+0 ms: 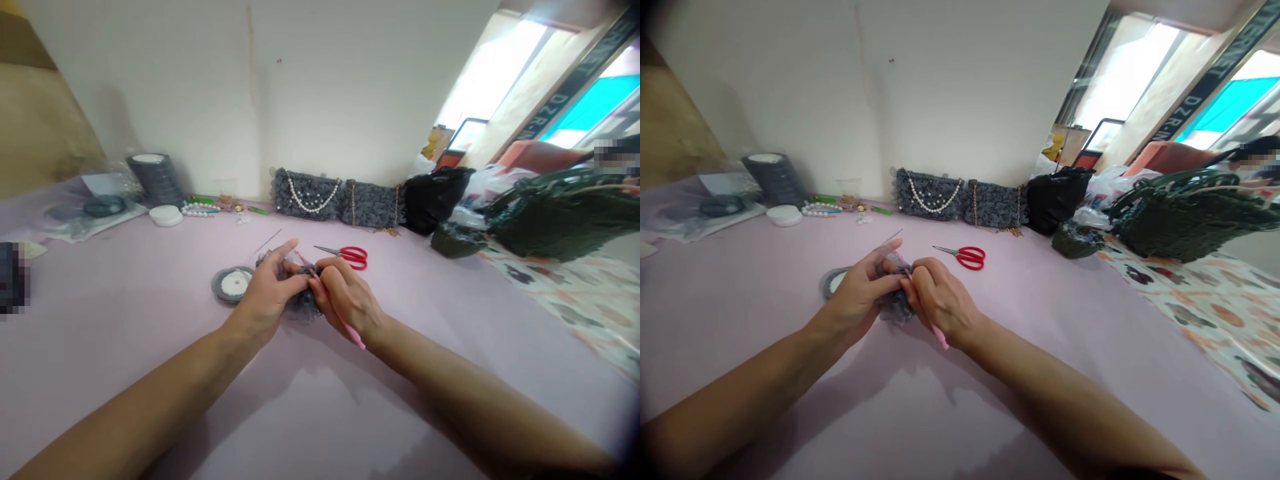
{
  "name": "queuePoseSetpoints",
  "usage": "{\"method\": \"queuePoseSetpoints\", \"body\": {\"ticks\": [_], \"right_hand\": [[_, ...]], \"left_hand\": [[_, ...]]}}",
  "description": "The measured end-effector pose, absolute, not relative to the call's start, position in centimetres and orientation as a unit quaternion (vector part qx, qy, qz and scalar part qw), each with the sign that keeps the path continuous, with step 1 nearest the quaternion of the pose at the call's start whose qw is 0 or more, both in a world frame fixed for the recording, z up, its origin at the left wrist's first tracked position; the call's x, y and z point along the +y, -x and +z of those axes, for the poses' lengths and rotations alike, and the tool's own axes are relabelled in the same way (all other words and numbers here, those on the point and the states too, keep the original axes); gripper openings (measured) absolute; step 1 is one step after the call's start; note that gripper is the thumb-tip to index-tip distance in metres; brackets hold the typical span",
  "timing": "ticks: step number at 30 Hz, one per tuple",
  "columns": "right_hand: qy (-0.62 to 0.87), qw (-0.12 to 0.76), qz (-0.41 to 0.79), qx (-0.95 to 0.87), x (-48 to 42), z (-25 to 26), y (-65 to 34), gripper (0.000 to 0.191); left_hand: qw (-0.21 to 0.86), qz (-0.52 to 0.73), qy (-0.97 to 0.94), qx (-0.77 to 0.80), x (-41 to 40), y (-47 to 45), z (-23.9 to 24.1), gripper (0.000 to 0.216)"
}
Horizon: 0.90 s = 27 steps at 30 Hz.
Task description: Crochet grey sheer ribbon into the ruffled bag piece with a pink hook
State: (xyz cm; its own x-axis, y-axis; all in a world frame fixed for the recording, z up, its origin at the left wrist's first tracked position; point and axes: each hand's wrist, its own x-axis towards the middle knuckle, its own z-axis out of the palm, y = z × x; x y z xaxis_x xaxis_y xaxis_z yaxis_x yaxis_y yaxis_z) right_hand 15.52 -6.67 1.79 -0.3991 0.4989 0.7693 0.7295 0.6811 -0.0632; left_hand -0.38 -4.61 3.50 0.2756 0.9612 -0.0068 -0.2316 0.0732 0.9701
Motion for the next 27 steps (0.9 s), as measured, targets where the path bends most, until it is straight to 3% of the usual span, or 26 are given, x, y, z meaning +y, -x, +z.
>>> {"method": "queuePoseSetpoints", "body": {"ticks": [4, 9, 13, 20, 27], "right_hand": [[0.309, 0.438, -0.075, -0.841, -6.4, 2.2, -16.4, 0.012], [0.278, 0.409, 0.068, -0.866, -6.5, 3.7, -17.5, 0.008], [0.278, 0.369, 0.103, -0.881, -6.6, 4.8, -17.8, 0.012], [0.348, 0.323, 0.171, -0.864, -7.3, 5.8, -18.0, 0.027], [0.381, 0.361, 0.365, -0.769, -7.2, 5.2, -17.9, 0.032]], "left_hand": [[0.742, 0.374, -0.450, 0.327, -3.7, 1.6, 4.4, 0.071], [0.763, 0.283, -0.501, 0.295, -2.7, 3.3, 4.9, 0.073], [0.741, 0.290, -0.524, 0.302, -2.1, 3.9, 4.8, 0.076], [0.709, 0.321, -0.548, 0.306, -1.2, 4.5, 4.7, 0.059], [0.733, 0.296, -0.535, 0.299, -1.4, 4.4, 5.0, 0.056]]}}
